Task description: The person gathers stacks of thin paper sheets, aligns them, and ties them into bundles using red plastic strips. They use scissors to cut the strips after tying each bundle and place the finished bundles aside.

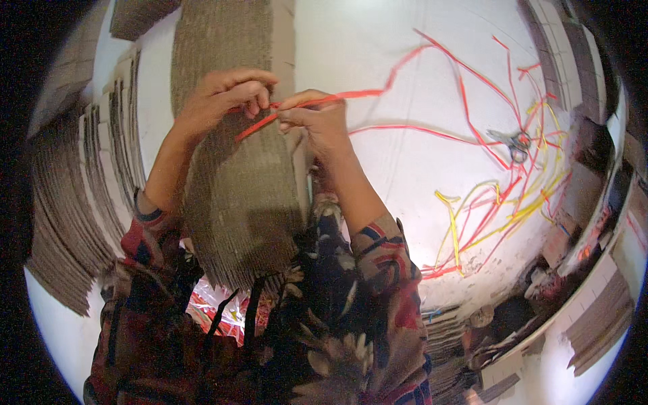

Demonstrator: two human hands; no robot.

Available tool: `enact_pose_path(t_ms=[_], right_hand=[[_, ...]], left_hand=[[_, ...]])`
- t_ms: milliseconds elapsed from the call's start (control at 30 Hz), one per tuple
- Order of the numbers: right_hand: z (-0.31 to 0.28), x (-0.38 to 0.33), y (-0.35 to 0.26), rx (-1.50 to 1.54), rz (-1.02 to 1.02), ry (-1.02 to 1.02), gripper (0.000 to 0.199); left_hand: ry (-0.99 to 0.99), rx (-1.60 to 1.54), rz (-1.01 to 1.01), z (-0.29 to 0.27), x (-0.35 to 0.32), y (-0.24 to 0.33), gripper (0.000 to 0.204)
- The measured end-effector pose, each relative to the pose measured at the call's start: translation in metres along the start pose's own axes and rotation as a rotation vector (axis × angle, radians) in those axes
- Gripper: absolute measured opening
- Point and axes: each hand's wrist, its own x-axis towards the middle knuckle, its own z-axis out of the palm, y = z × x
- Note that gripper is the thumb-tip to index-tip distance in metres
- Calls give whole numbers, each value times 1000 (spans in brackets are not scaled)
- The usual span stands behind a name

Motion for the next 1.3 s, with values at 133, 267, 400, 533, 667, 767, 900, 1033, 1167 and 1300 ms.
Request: enact_pose_path(t_ms=[133,267,400,533,667,767,900,1033,1167,1300], right_hand=[[13,2,5,-560,-312,148,8],[17,6,18,-818,-447,232,13],[16,5,20,-693,-374,270,14],[17,6,18,-535,-359,259,13],[17,4,12,-416,-329,230,11],[17,4,8,-403,-314,195,7],[18,1,-16,-241,-152,209,14],[2,4,-23,367,130,-47,40],[-14,0,1,-441,200,252,47],[-45,-2,15,70,225,105,28]], left_hand=[[-103,358,14,-3,11,-9,30],[-95,701,267,0,19,-13,29],[-134,639,301,-4,26,-22,25],[-140,460,339,-5,28,-27,19],[-183,369,183,-4,26,-23,17],[-152,310,179,-3,24,-22,15],[-117,373,223,-2,23,-20,13],[11,641,365,0,13,-18,12],[51,1001,477,-2,10,-22,16],[192,998,467,-17,-7,-31,28]])
